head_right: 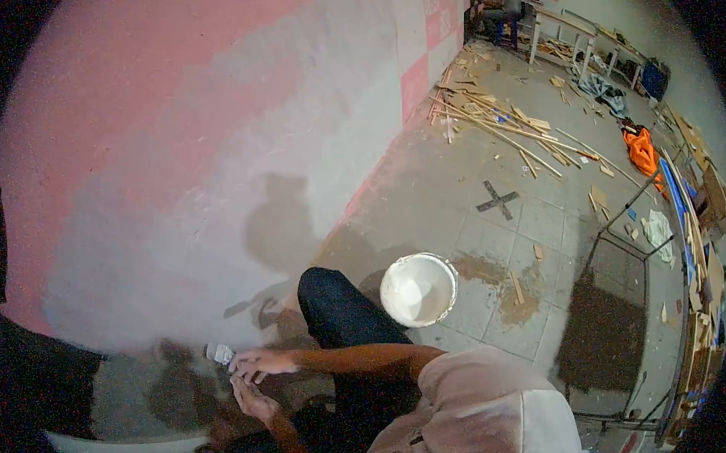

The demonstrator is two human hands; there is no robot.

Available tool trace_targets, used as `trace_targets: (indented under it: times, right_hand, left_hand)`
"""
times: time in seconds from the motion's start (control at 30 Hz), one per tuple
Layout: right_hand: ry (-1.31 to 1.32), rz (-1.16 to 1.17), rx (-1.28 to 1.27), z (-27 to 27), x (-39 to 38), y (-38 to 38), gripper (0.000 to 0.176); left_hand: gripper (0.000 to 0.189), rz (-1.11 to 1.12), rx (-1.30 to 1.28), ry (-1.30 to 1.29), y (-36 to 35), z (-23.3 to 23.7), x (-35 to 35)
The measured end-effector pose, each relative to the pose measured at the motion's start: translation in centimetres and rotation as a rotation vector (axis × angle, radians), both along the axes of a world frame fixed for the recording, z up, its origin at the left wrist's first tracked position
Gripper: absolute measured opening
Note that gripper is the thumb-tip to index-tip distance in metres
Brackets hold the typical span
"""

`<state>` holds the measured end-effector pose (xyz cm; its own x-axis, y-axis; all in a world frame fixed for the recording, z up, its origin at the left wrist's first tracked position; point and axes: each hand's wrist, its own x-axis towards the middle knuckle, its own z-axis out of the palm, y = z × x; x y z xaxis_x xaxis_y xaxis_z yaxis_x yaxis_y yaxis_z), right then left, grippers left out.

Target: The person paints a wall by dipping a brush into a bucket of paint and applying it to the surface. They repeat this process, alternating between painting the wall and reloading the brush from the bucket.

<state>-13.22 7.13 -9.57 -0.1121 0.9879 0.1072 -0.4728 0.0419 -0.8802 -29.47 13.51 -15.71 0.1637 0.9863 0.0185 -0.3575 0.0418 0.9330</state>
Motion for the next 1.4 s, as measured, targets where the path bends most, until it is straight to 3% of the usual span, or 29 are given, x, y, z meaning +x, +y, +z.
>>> trace_targets:
  times: [0.03, 0.17, 0.27, 0.33, 0.4, 0.53, 0.57, 0.67, 0.77, 0.87, 0.93, 1.07, 1.1, 1.2, 1.23, 1.33, 1.4]
  right_hand:
    - [-0.04, 0.005, 0.022, -0.2, -0.6, 0.1, 0.031]
    - [-0.37, -0.096, 0.278, -1.4, -2.9, 0.9, 0.028]
    - [-0.546, -0.219, 0.478, -2.3, -4.4, 2.6, 0.025]
    - [-0.449, -0.176, 0.357, -3.0, -5.6, 3.1, 0.027]
    - [-0.388, -0.12, 0.255, -2.3, -6.4, 2.8, 0.029]
    - [-0.354, -0.235, 0.421, -1.3, -7.6, 2.8, 0.032]
    - [-0.28, -0.105, 0.237, -1.1, -7.6, 3.0, 0.034]
    - [-0.3, -0.151, 0.31, -0.6, -8.2, 3.1, 0.038]
    - [-0.073, -0.016, 0.21, -1.4, -10.2, 3.1, 0.035]
    - [-0.343, -0.243, 0.516, -2.3, -12.0, 3.9, 0.041]
    - [-0.218, -0.104, 0.43, -3.1, -11.8, 3.9, 0.038]
    - [0.148, 0.003, 0.331, -4.1, -11.1, 4.6, 0.041]
    - [0.216, -0.021, 0.308, -3.4, -10.6, 4.0, 0.043]
    - [0.256, -0.012, 0.202, 0.2, -7.9, 1.5, 0.042]
    - [0.432, 0.023, 0.095, -0.2, -7.7, 1.6, 0.039]
    - [0.439, -0.1, 0.144, -1.5, -7.2, 2.3, 0.038]
    - [0.387, -0.108, 0.14, -1.8, -6.9, 2.2, 0.04]
  left_hand:
    - [0.037, 0.001, 0.008, -0.024, 0.9, -1.9, -0.9]
    - [0.052, 0.111, -0.241, -0.046, 0.9, -1.7, -2.5]
    - [0.052, 0.091, -0.183, 0.002, 0.6, -1.3, -3.2]
    - [0.051, -0.027, 0.229, 0.325, 4.8, -7.7, -7.0]
    - [0.049, -0.017, -0.059, 0.15, 2.5, -3.0, -6.1]
    - [0.046, -0.22, -0.242, -0.252, 0.7, -0.2, -5.5]
    - [0.046, -0.229, -0.26, -0.278, 1.1, -0.7, -5.6]
    - [0.046, -0.224, -0.27, -0.329, 2.4, -2.2, -6.7]
    - [0.047, -0.207, -0.251, -0.4, 4.3, -5.2, -8.1]
    - [0.047, -0.182, -0.203, -0.52, 5.8, -7.0, -9.2]
    - [0.045, -0.218, -0.285, -0.325, 6.5, -7.1, -11.0]
    - [0.045, -0.267, -0.216, -0.235, 5.9, -3.8, -9.8]
    - [0.045, -0.166, -0.362, -0.285, 2.4, 2.0, -7.5]
    - [0.048, -0.318, -0.345, -0.438, 3.6, -0.7, -8.0]
    - [0.047, -0.422, -0.274, -0.528, 3.5, -0.9, -7.5]
    - [0.045, -0.47, -0.193, -0.581, 2.5, -0.7, -5.8]
    - [0.041, -0.302, -0.307, -0.478, 0.8, 2.5, -3.6]
